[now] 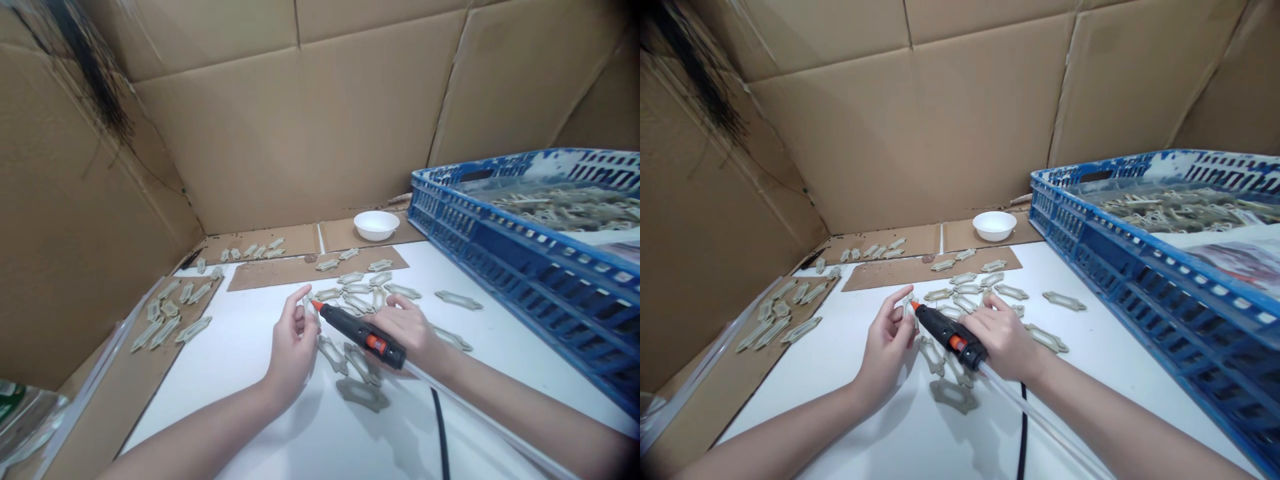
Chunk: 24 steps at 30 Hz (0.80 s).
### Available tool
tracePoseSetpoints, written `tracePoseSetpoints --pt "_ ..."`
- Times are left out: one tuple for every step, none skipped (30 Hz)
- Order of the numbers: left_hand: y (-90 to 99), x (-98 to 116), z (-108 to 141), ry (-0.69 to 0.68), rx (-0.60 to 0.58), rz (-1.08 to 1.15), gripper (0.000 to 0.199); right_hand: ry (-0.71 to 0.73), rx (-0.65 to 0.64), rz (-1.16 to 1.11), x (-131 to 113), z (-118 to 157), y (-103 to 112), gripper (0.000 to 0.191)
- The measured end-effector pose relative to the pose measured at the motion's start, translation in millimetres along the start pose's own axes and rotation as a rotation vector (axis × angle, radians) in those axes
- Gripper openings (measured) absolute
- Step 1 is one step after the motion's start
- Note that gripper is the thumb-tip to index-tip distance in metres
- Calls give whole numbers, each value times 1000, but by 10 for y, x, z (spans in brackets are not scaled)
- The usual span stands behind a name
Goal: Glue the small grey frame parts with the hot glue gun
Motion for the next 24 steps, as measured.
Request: tracePoseSetpoints --pt "2 -4 1 -3 1 -8 41 2 -2 2 1 5 -4 15" --pt "6 -7 1 -5 5 -16 41 6 -4 7 -1 9 -8 15" --pt "11 -7 2 -7 9 -22 41 11 -6 15 -5 10 -11 14" --pt "16 -6 2 -9 13 -28 41 16 -11 25 -11 8 -14 13" --pt "19 -4 2 -10 15 -33 41 18 -19 38 -17 3 -17 12" --pt "23 -2 2 -10 17 -39 40 16 -28 53 -23 -7 -19 12" --pt "27 1 2 -11 21 -46 40 13 -41 66 -30 -21 -22 12" --pt "31 3 1 -12 25 -54 39 11 -53 80 -39 -39 -20 15" --pt "36 5 -1 -13 30 -60 39 13 -61 91 -54 -59 -15 18" --pt "41 6 -3 -14 34 -65 38 17 -65 101 -71 -79 -6 21" --pt "45 6 -6 -14 37 -67 38 23 -67 110 -89 -98 4 24" --pt "46 4 -8 -13 38 -66 38 27 -67 118 -103 -113 14 26" --pt "45 -1 -11 -10 36 -62 38 26 -66 128 -111 -123 22 27" --pt "45 -6 -13 -6 33 -55 38 24 -68 138 -115 -129 25 28" --pt "43 -13 -15 0 30 -48 38 22 -72 146 -117 -132 24 29" --pt "41 -20 -16 7 26 -41 39 23 -75 154 -120 -133 22 29" --pt "39 -27 -16 14 21 -34 39 25 -78 162 -123 -133 19 29" --pt "36 -34 -16 22 17 -25 39 28 -79 172 -127 -134 17 29" --pt "32 -40 -17 30 11 -15 39 32 -78 182 -132 -135 16 29" --pt "27 -46 -18 38 3 -5 39 35 -78 190 -135 -137 16 29" --pt "22 -51 -19 46 -4 5 39 37 -78 197 -139 -139 16 29" --pt "18 -56 -21 52 -9 14 40 37 -78 203 -140 -142 16 29" --pt "15 -58 -23 56 -12 21 40 38 -77 207 -143 -145 19 29" --pt "13 -59 -25 57 -14 24 40 39 -75 210 -145 -149 23 30"
Point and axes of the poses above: each hand's wrist, its own z-axis away from the middle knuckle, its own y-axis out of the back of the hand, x = y × z, the point moved 10 cm from there along -z, towards the middle knuckle, and after that the axes turned 12 degrees about y, right-handed, at the moved point
